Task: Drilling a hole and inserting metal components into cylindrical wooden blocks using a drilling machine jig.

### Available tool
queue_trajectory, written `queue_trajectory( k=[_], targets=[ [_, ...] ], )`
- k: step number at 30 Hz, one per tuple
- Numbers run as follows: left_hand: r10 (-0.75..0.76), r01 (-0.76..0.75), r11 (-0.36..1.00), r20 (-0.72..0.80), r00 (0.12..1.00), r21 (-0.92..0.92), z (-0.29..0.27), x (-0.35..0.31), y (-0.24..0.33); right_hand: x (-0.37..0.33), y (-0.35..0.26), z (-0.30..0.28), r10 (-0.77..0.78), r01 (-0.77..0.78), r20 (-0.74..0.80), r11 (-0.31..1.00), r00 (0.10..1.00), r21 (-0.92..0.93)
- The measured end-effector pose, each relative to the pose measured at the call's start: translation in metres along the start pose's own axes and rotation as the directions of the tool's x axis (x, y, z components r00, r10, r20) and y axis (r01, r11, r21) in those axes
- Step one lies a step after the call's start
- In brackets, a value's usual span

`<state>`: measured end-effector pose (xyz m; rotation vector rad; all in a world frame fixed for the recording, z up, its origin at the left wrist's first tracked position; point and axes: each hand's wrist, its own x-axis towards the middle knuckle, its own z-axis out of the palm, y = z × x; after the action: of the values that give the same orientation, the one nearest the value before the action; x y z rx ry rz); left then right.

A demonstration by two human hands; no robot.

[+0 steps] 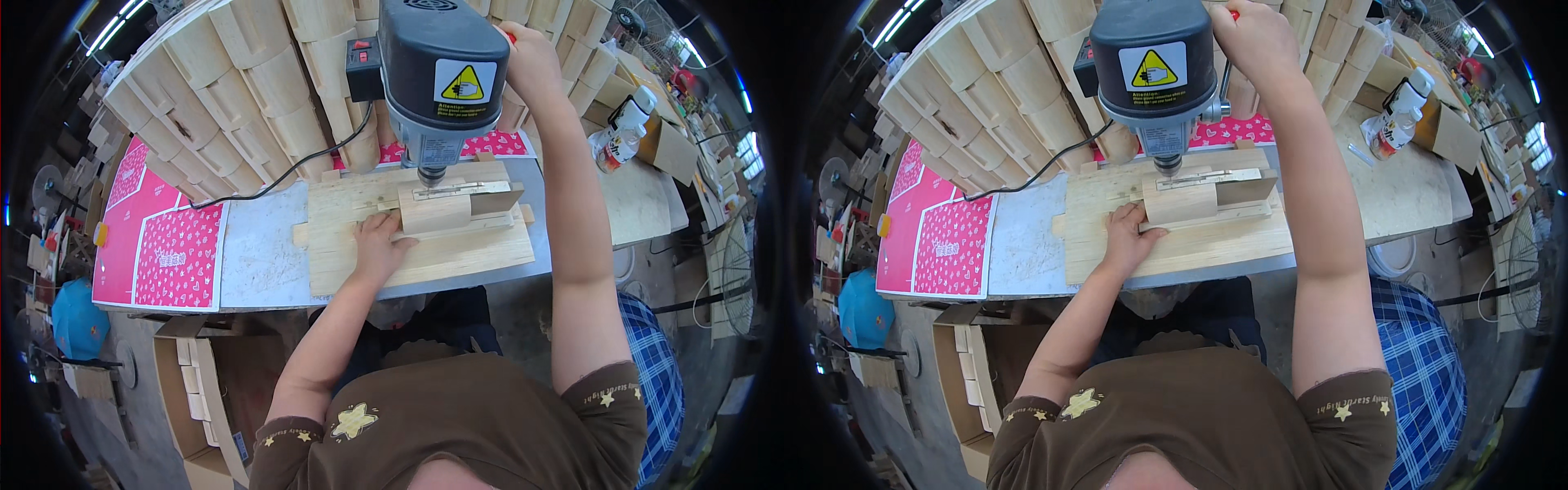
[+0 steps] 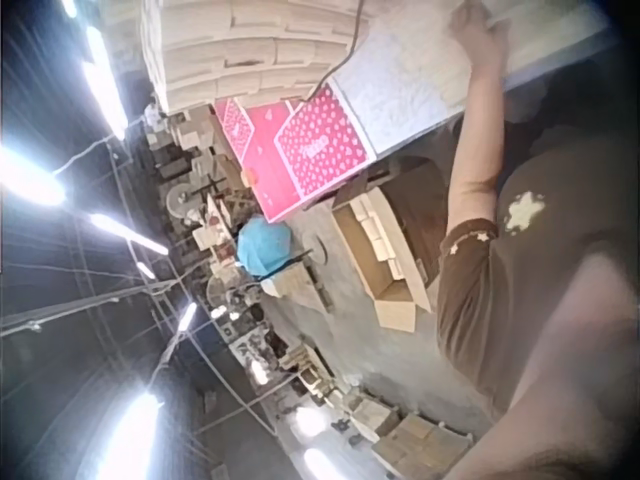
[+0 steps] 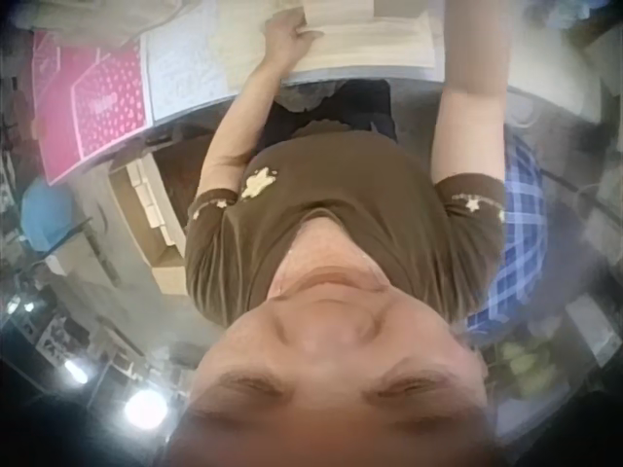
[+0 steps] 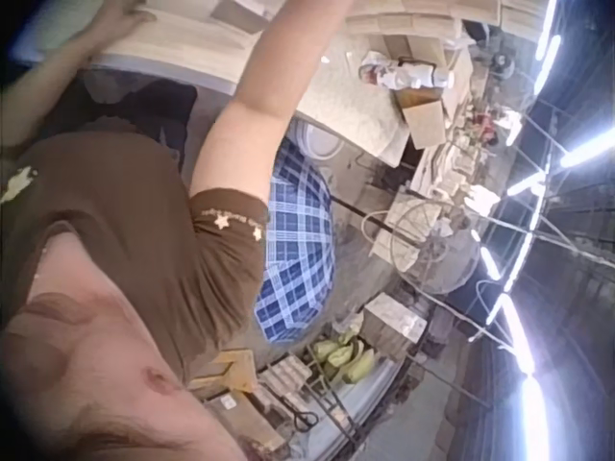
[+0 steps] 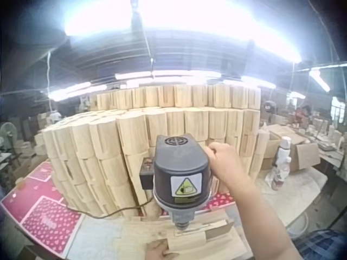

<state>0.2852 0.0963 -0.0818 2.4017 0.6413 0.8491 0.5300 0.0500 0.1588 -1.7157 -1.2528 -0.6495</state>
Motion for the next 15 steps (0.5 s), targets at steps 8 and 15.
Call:
queue_trajectory(
  k=[8, 15],
  targets=[
    [-0.063, 0.062, 0.998, 0.059, 0.996, 0.009, -0.004, -0.004, -0.003, -0.086, -0.056, -0.054, 0.012, -0.012, 0.085, 1.0, 0.996, -0.011],
    [-0.025, 0.024, 0.999, 0.033, 0.999, 0.029, -0.002, -0.002, 0.001, -0.182, -0.03, -0.015, -0.04, 0.05, -0.077, 0.991, 0.996, 0.125]
  ],
)
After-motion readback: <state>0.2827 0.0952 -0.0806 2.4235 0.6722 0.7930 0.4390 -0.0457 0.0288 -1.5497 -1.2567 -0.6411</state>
